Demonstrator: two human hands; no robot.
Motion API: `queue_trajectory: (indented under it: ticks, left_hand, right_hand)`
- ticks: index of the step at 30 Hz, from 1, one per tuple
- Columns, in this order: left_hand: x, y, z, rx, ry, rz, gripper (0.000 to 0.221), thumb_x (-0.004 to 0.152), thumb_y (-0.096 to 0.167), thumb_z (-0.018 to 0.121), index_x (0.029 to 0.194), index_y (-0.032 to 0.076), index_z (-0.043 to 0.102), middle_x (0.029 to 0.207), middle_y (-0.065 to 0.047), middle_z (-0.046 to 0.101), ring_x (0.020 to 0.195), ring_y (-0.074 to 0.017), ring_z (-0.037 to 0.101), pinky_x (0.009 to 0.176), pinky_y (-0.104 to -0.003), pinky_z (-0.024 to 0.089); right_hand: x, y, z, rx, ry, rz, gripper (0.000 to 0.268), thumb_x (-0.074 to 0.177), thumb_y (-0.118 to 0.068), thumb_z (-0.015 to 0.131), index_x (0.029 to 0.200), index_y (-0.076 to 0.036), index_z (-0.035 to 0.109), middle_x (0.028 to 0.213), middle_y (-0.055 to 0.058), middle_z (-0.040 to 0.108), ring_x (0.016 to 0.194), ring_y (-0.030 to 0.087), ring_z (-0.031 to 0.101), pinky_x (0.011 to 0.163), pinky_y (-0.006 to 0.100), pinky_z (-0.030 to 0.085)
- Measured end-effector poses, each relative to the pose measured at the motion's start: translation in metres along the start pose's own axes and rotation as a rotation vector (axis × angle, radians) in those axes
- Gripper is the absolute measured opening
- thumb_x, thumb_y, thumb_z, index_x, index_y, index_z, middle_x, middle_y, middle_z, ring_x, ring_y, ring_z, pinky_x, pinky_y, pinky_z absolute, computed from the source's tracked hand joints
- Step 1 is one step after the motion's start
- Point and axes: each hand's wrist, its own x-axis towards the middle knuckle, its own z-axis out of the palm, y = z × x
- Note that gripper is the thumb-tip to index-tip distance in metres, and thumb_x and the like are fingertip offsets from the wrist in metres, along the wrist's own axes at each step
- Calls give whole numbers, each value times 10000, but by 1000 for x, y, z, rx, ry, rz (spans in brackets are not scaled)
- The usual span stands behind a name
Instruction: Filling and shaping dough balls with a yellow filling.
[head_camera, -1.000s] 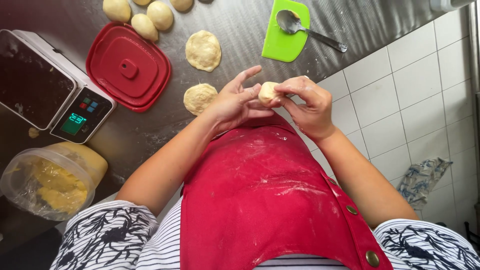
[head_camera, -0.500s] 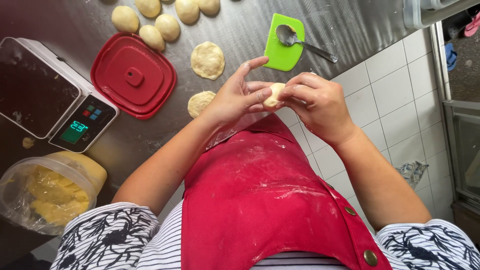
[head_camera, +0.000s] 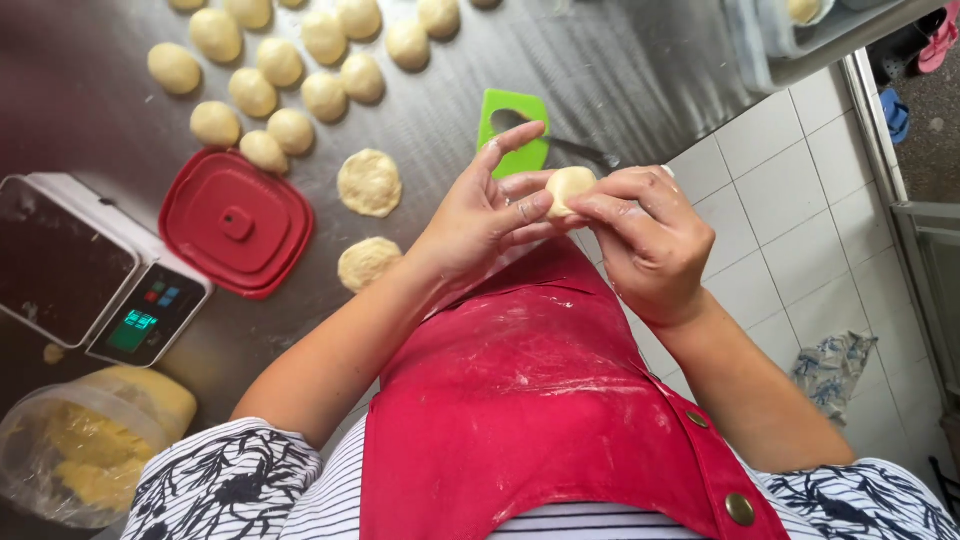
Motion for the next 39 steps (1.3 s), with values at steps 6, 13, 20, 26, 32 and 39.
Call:
queue_trajectory:
  ticks: [6, 13, 20, 26, 32, 39]
  left_hand:
    - [92, -24, 54, -33, -117, 4, 856, 959, 57, 733, 1634, 103, 209, 1437, -262, 516, 1235, -326, 654, 1069, -469, 582]
    - [192, -43, 129, 90, -220, 103, 930, 950, 56, 776, 1658, 104, 175, 1441, -264, 563, 1317, -330, 628, 1133, -476, 547]
    - [252, -47, 173, 267, -224, 59, 907, 978, 50, 754, 1666, 88, 165, 1449, -290, 597, 1342, -324, 628, 1169, -453, 540]
    - [290, -53, 188, 137, -149, 8, 942, 929, 80, 788, 1650, 85, 182, 1428, -297, 589, 1284, -338, 648, 1087, -438, 555]
    - [325, -54, 197, 186, -137, -35, 936, 933, 81, 788, 1660, 82, 197, 1383, -290, 610, 1255, -333, 653, 1044, -415, 562]
    - [365, -59, 198, 113, -158, -155, 814, 977, 80, 714, 1623, 80, 219, 1406, -256, 606, 1286, -327, 645, 1109, -454, 563]
  right_hand:
    - [16, 80, -79, 125, 44, 4, 272, 867, 147, 796, 1066, -27, 732, 1035, 74, 664, 964, 223, 660, 784, 313, 544]
    - [46, 149, -186, 542, 128, 447, 405, 757, 12, 849, 1119, -38, 677, 1172, 16, 591, 997, 90, 634, 829, 225, 564]
    - [46, 219, -233, 207, -49, 294, 203, 881, 59, 850, 1053, -2, 761, 1009, 81, 697, 894, 146, 728, 785, 262, 631]
    - [64, 250, -253, 314, 30, 242, 185, 865, 91, 796, 1016, 2, 738, 1060, 124, 639, 924, 146, 715, 800, 262, 651]
    - [70, 285, -267, 218, -2, 303, 378, 767, -10, 869, 1110, 11, 713, 1066, 115, 714, 937, 195, 707, 785, 304, 590]
    - [58, 329, -264, 145, 52, 196, 278, 897, 71, 814, 1131, -62, 744, 1054, 38, 709, 905, 185, 703, 776, 277, 572]
